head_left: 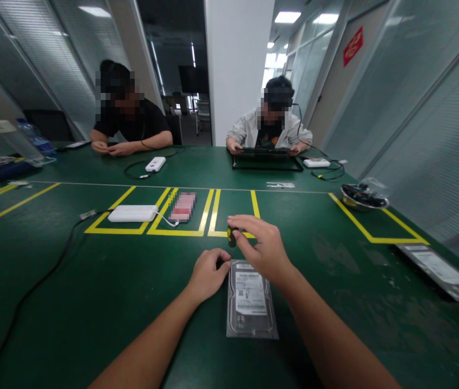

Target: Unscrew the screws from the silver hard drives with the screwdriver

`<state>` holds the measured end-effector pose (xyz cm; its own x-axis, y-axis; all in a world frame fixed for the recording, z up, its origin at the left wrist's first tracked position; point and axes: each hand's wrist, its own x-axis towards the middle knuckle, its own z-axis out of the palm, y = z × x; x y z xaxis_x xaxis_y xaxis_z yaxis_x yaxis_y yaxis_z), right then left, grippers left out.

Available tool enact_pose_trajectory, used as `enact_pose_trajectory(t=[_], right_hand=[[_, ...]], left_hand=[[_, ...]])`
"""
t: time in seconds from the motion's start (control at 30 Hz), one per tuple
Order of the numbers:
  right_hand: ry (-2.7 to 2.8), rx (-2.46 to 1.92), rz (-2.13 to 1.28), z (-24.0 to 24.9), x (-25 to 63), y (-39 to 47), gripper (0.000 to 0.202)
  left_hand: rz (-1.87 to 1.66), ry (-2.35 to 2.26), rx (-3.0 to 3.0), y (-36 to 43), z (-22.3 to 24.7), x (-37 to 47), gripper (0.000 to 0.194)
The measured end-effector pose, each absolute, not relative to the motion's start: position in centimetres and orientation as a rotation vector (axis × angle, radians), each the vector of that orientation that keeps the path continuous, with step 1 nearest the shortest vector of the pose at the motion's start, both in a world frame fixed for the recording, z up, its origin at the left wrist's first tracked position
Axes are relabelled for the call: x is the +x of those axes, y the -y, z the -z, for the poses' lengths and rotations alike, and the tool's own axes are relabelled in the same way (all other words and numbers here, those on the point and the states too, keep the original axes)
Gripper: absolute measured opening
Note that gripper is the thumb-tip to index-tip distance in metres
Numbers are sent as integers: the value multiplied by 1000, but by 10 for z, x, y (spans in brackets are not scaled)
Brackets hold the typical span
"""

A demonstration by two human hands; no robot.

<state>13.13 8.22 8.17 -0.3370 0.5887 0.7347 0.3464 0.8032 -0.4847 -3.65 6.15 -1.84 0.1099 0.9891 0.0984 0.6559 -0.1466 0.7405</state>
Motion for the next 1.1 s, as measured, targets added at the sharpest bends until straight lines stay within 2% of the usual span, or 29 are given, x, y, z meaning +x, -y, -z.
enact_pose_trajectory(t=[0.47,0.63,0.77,0.93,1.1], right_hand=[[1927,-764,-288,-82,130,-82,6],[1914,-785,-274,-81,131,-82,11],[1929,-781,-266,-82,130,-80,6],[1944,-759,-269,-82,130,-80,17],[1910,-787,-264,-81,130,-81,9]], left_hand=[[-822,-1588,1879,-61,19,-36,8],[-818,-1592,1878,-62,18,-36,8],[-819,-1595,1874,-61,18,-36,9],[-819,-1599,1876,-61,19,-37,11],[-819,-1596,1881,-61,18,-37,8]])
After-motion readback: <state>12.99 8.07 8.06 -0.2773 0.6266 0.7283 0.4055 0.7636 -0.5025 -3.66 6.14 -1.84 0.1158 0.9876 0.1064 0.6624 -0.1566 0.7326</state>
